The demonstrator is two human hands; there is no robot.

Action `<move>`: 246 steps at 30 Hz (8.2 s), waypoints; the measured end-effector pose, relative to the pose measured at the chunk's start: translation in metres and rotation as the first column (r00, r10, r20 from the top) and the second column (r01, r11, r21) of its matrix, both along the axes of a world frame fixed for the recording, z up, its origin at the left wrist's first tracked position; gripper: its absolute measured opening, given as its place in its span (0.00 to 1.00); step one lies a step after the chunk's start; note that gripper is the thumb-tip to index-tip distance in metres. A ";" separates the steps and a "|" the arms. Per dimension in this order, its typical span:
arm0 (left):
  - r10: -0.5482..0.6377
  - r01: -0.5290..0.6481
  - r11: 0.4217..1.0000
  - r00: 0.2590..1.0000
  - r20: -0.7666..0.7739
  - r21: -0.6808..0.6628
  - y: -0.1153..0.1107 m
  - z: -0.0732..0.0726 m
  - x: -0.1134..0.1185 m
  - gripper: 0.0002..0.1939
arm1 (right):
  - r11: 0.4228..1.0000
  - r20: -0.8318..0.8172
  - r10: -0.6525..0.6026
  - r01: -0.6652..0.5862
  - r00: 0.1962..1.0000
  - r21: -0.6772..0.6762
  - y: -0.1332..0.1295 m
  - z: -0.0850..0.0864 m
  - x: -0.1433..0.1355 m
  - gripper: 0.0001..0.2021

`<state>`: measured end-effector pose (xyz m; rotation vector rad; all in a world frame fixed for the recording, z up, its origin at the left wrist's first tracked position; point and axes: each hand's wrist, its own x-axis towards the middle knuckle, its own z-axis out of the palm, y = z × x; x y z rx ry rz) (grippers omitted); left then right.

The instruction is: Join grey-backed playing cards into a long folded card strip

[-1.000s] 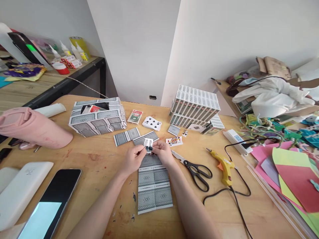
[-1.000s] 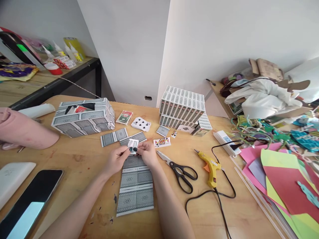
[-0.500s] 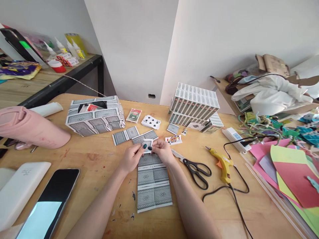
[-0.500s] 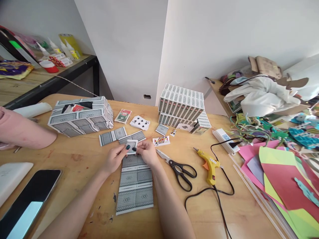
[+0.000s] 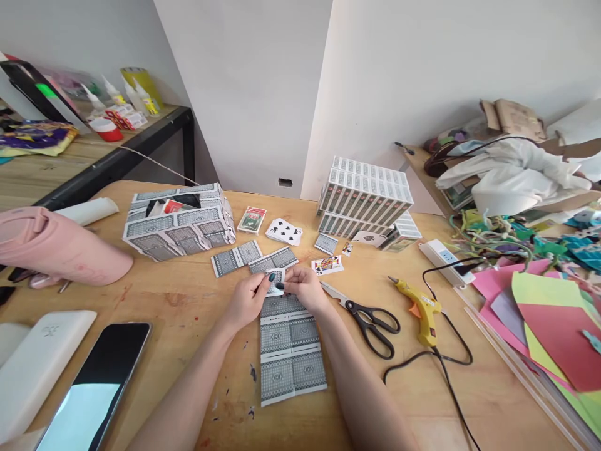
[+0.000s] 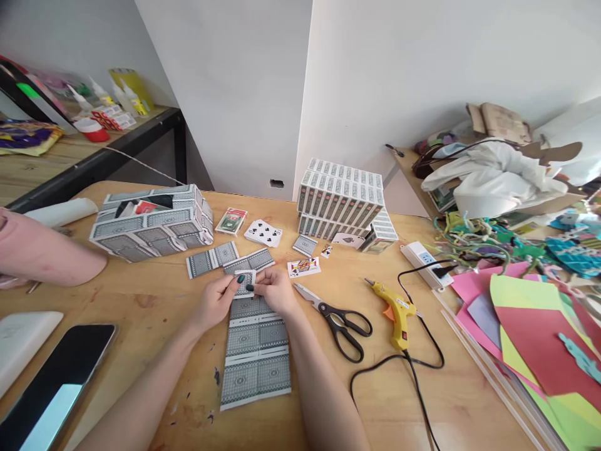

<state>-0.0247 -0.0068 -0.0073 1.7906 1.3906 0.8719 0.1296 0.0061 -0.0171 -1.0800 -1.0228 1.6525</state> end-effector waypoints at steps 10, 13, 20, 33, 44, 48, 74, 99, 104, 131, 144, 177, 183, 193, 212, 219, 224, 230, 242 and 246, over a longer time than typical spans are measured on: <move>0.022 -0.017 0.999 0.981 0.191 -0.028 0.002 0.000 -0.003 0.20 | 1.000 0.023 0.012 -0.012 1.000 0.008 0.000 -0.003 0.000 0.14; 0.057 -0.054 0.998 0.990 0.128 -0.029 0.002 -0.001 -0.002 0.19 | 0.999 0.028 0.034 -0.035 0.999 0.018 0.000 -0.006 0.000 0.14; 0.101 -0.099 0.992 0.995 -0.022 0.077 0.001 -0.001 0.000 0.16 | 0.998 0.038 0.046 -0.047 0.998 0.031 0.000 -0.006 0.000 0.13; 0.071 -0.074 0.997 0.986 0.152 0.017 0.003 -0.006 -0.003 0.19 | 0.996 0.014 0.085 -0.085 0.996 0.015 -0.001 -0.005 0.001 0.12; 0.051 -0.047 0.999 0.978 0.201 -0.027 0.003 -0.006 0.001 0.18 | 0.981 0.126 0.112 -0.130 0.986 0.145 -0.002 0.000 0.001 0.17; 0.059 -0.058 0.998 0.985 0.165 -0.008 0.003 -0.005 0.003 0.18 | 0.983 0.111 0.104 -0.120 0.988 0.140 -0.002 -0.003 -0.001 0.18; 0.122 -0.121 0.985 0.993 -0.002 0.120 0.001 -0.008 0.004 0.15 | 0.993 0.078 0.105 -0.108 0.991 0.036 -0.003 0.004 0.000 0.14; 0.040 -0.043 0.996 0.999 0.031 0.077 -0.002 -0.007 0.006 0.18 | 0.999 0.141 0.009 -0.014 0.990 0.029 -0.003 -0.003 -0.008 0.20; 0.066 -0.069 0.986 0.998 0.024 0.151 -0.002 -0.008 0.005 0.19 | 0.999 0.188 0.020 -0.026 0.982 0.030 -0.004 -0.003 -0.012 0.21; 0.147 -0.039 0.952 0.927 -0.344 0.302 0.010 -0.014 -0.008 0.22 | 0.944 0.908 -0.296 -0.052 0.298 0.325 0.096 0.015 0.009 0.29; 0.296 -0.325 0.945 0.841 0.452 -0.015 0.007 -0.007 -0.007 0.14 | 0.897 0.571 -0.272 -0.011 0.774 0.442 0.013 0.036 -0.006 0.30; 0.049 0.202 0.957 0.598 0.800 -0.210 0.004 -0.006 -0.006 0.36 | 0.776 0.192 -0.374 0.193 0.907 0.601 -0.010 -0.010 -0.005 0.08; 0.037 0.208 0.959 0.582 0.813 -0.192 0.005 -0.006 -0.004 0.40 | 0.804 0.185 -0.376 0.221 0.908 0.552 -0.012 -0.004 -0.007 0.08; 0.071 0.079 0.985 0.636 0.768 -0.156 0.006 -0.002 -0.002 0.33 | 0.815 0.129 -0.299 0.182 0.946 0.551 -0.015 -0.001 -0.009 0.08; 0.109 0.113 0.974 0.528 0.842 -0.197 0.006 -0.001 0.000 0.30 | 0.832 0.063 -0.241 0.173 0.968 0.527 -0.014 -0.008 -0.014 0.07; 0.184 0.066 0.965 0.529 0.829 -0.256 0.005 -0.003 0.002 0.24 | 0.918 -0.143 -0.209 0.245 0.967 0.312 -0.015 -0.001 -0.021 0.29; 0.220 0.019 0.959 0.572 0.790 -0.281 0.005 -0.004 0.004 0.21 | 0.950 -0.079 -0.230 0.241 0.970 0.199 -0.013 0.003 -0.018 0.18; 0.250 -0.016 0.953 0.605 0.756 -0.302 0.005 -0.008 0.005 0.22 | 0.947 -0.120 -0.272 0.288 0.955 0.145 -0.009 -0.002 -0.016 0.14; 0.379 -0.176 0.919 0.644 0.665 -0.354 0.005 -0.008 0.008 0.15 | 0.940 -0.075 -0.309 0.317 0.948 0.127 -0.007 -0.007 -0.017 0.11; 0.409 -0.219 0.908 0.646 0.645 -0.356 0.005 -0.007 0.008 0.14 | 0.937 -0.035 -0.303 0.304 0.952 0.169 -0.008 -0.005 -0.015 0.09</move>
